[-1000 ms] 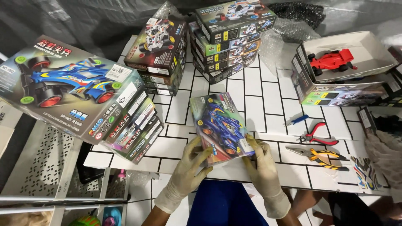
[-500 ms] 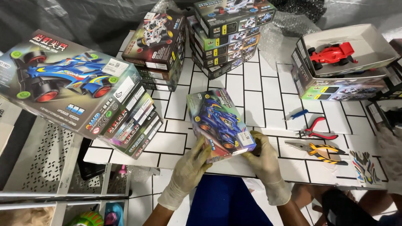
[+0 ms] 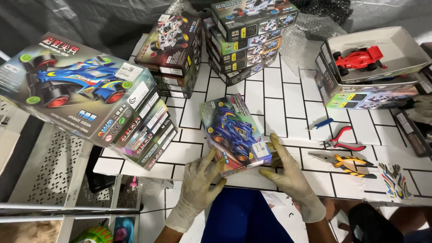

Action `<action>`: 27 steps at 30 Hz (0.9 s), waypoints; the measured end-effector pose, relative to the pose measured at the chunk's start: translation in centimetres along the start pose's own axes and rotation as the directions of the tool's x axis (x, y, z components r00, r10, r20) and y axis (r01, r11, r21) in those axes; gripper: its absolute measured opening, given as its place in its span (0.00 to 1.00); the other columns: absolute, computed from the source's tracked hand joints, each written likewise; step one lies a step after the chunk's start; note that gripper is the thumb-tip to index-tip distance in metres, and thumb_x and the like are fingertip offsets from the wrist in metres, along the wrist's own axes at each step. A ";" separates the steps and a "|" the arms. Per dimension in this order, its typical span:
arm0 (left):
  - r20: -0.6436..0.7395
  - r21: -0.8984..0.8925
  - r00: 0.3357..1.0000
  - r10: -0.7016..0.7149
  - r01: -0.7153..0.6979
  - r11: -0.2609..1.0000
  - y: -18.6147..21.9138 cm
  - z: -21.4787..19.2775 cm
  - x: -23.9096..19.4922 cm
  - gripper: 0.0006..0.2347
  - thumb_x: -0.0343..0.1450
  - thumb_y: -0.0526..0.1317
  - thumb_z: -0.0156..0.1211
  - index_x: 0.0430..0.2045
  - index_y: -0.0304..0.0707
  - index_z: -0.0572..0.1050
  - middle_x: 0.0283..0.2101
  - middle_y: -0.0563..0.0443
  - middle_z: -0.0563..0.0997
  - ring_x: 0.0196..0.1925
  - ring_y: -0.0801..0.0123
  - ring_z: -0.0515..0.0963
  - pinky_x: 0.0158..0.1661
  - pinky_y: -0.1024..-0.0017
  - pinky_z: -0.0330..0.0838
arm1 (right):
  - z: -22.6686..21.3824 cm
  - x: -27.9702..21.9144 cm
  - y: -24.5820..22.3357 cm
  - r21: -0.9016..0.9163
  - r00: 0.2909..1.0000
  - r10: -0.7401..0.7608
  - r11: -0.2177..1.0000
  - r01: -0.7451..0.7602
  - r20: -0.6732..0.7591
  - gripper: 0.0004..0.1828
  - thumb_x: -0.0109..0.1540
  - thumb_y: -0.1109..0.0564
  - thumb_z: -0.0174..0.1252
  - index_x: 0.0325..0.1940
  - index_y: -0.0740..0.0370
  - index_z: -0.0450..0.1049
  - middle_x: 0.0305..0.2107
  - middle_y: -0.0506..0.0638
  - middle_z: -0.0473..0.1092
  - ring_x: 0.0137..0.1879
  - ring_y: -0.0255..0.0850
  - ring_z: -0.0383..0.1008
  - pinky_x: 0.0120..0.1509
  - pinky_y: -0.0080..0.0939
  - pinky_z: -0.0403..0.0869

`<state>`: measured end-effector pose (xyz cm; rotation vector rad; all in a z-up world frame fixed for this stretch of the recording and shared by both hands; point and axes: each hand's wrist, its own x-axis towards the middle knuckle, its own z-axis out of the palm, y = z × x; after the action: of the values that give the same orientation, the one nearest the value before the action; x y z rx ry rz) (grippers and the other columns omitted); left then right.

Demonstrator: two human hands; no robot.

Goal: Assembling toy car components and placing them into display boxes.

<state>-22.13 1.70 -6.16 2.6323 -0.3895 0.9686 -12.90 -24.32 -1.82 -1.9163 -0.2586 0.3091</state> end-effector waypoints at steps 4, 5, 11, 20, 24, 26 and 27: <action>0.008 -0.218 0.999 0.041 -0.039 0.975 0.0 0.6 -0.8 0.29 0.71 0.34 0.63 0.68 0.44 0.59 0.73 0.39 0.58 0.57 0.54 0.76 0.52 0.58 0.74 | 0.1 0.8 2.6 -0.106 0.962 -0.271 0.957 0.269 -0.010 0.36 0.58 0.53 0.65 0.70 0.53 0.65 0.64 0.53 0.68 0.67 0.43 0.69 0.70 0.40 0.68; 0.001 -0.273 0.998 0.057 -0.054 0.961 -0.1 0.8 -1.1 0.30 0.73 0.32 0.62 0.70 0.43 0.55 0.73 0.35 0.58 0.53 0.55 0.77 0.52 0.59 0.77 | 0.3 0.9 3.2 -0.026 0.927 -0.368 0.930 0.367 -0.075 0.30 0.58 0.57 0.66 0.65 0.56 0.70 0.64 0.54 0.69 0.67 0.43 0.71 0.70 0.41 0.69; -0.032 -0.273 0.997 0.067 -0.073 0.959 -0.9 1.5 -1.2 0.39 0.64 0.25 0.73 0.68 0.52 0.57 0.66 0.27 0.62 0.64 0.38 0.75 0.53 0.52 0.82 | -0.1 0.0 0.8 -0.044 0.929 -0.369 0.929 0.368 -0.012 0.13 0.59 0.58 0.65 0.46 0.57 0.73 0.63 0.56 0.70 0.72 0.48 0.67 0.75 0.46 0.64; 0.058 -0.081 0.998 0.037 -0.032 0.996 0.6 -0.9 0.0 0.27 0.64 0.46 0.68 0.58 0.50 0.64 0.66 0.35 0.65 0.51 0.51 0.75 0.49 0.51 0.70 | 0.4 0.3 3.3 -0.262 0.932 -0.362 0.898 0.353 0.017 0.31 0.56 0.61 0.66 0.64 0.53 0.69 0.55 0.51 0.72 0.61 0.44 0.74 0.68 0.42 0.70; 0.088 0.012 0.994 -0.066 0.066 0.998 1.6 -1.0 0.1 0.26 0.64 0.49 0.65 0.58 0.54 0.67 0.66 0.39 0.66 0.55 0.49 0.73 0.49 0.52 0.68 | -0.5 -0.1 1.9 -0.323 0.996 -0.045 0.944 0.069 0.081 0.46 0.49 0.49 0.74 0.70 0.46 0.64 0.60 0.47 0.65 0.69 0.42 0.64 0.73 0.44 0.63; 0.009 -0.035 0.999 -0.052 0.052 0.998 2.0 -0.7 0.1 0.28 0.64 0.42 0.67 0.60 0.51 0.67 0.66 0.36 0.66 0.62 0.52 0.73 0.55 0.51 0.68 | -0.4 0.0 2.0 -0.504 0.989 0.067 0.864 0.010 0.134 0.55 0.52 0.17 0.38 0.76 0.46 0.54 0.73 0.59 0.50 0.81 0.60 0.36 0.79 0.67 0.44; 0.007 -0.036 0.999 -0.050 0.050 0.998 2.4 -0.5 -0.1 0.28 0.64 0.42 0.67 0.60 0.51 0.67 0.66 0.36 0.66 0.62 0.52 0.73 0.55 0.51 0.68 | 0.3 0.1 3.2 -0.505 0.989 0.066 0.863 0.010 0.132 0.55 0.52 0.17 0.38 0.76 0.46 0.54 0.73 0.59 0.50 0.81 0.60 0.36 0.79 0.67 0.44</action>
<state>-23.32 -0.31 -5.40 2.6000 -0.3377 0.9295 -12.83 -25.18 -4.90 -2.4233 -0.4434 0.4337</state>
